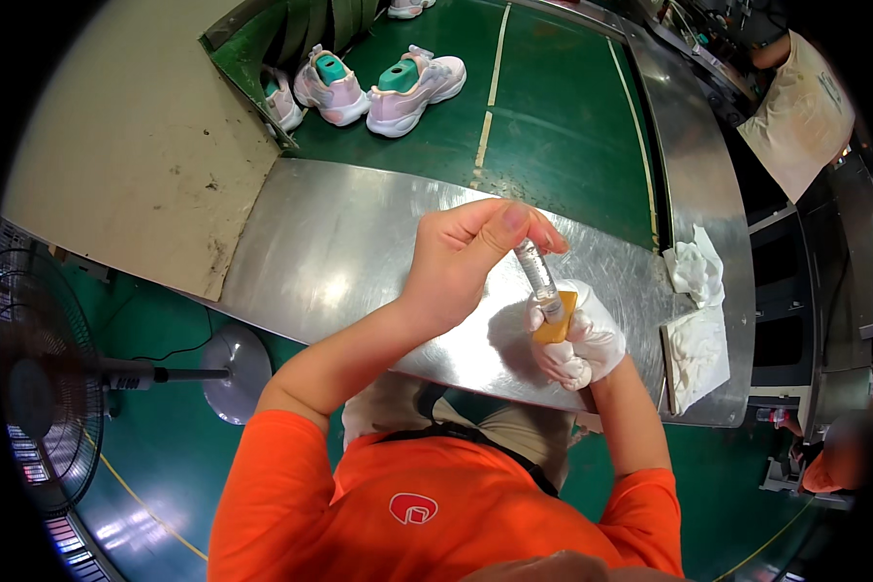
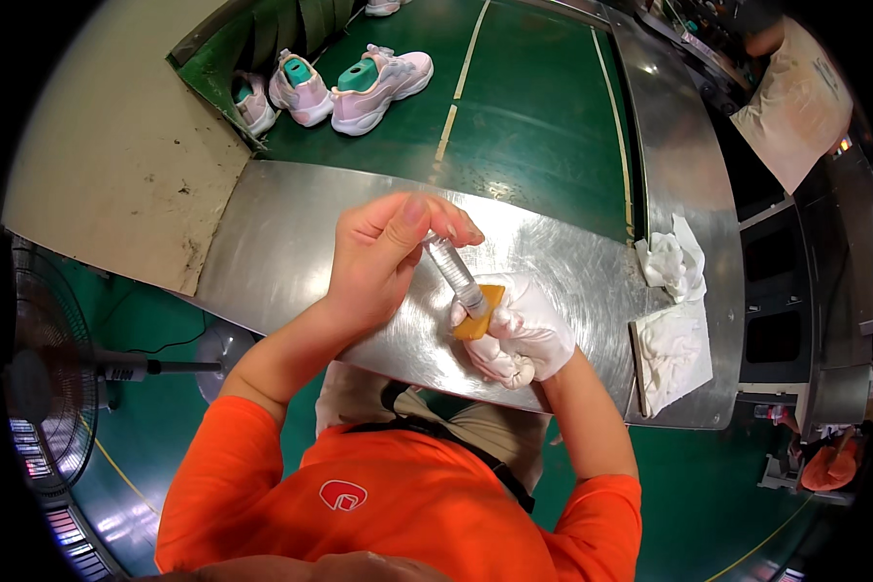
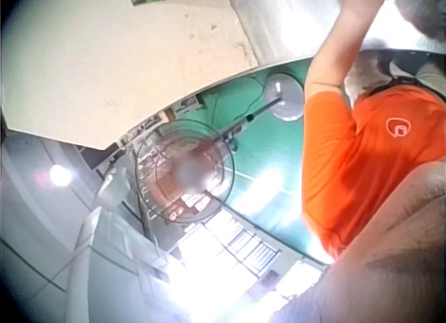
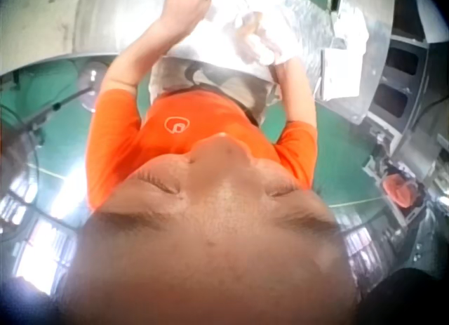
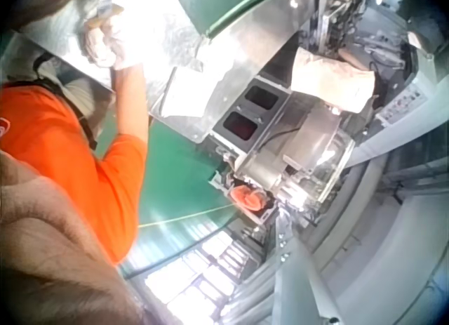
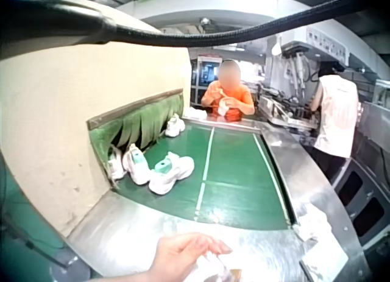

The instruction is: The person cleans a pair of white sneakers on a metal workbench using a white cloth and a syringe filled with liquid. They wipe the shoes and the workbench surface, then use the syringe to apply liquid to the shoes and wipe it off with the cloth. The process is repeated several times.

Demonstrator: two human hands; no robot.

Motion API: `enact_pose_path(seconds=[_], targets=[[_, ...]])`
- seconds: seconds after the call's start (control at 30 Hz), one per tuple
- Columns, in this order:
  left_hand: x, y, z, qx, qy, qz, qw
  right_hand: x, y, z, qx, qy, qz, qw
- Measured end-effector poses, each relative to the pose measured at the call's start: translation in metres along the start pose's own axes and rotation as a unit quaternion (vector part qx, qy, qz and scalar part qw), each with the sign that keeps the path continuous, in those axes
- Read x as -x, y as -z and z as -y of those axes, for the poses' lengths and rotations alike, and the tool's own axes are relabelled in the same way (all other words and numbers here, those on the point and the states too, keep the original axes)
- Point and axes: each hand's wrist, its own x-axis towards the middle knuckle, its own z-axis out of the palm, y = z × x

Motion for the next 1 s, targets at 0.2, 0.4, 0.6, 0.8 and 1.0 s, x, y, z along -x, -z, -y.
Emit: enact_pose_path(seconds=[0.2,0.4,0.6,0.8,1.0], targets=[[-0.011,0.003,0.001,0.025,0.085,-0.031,0.996,-0.008,0.001,0.0,0.041,0.057,-0.071,0.995],[-0.019,0.005,0.018,0.074,0.214,-0.013,0.974,-0.015,-0.02,0.008,0.129,0.088,-0.32,0.934],[-0.024,0.007,0.022,0.065,0.174,-0.029,0.982,-0.007,-0.021,0.008,0.264,0.198,-0.311,0.891],[-0.022,0.009,0.018,0.206,0.187,-0.044,0.959,0.0,-0.041,0.004,0.185,0.222,-0.153,0.945],[-0.018,0.006,0.015,0.235,0.247,-0.002,0.94,-0.011,-0.05,-0.014,0.119,0.24,-0.052,0.962]])
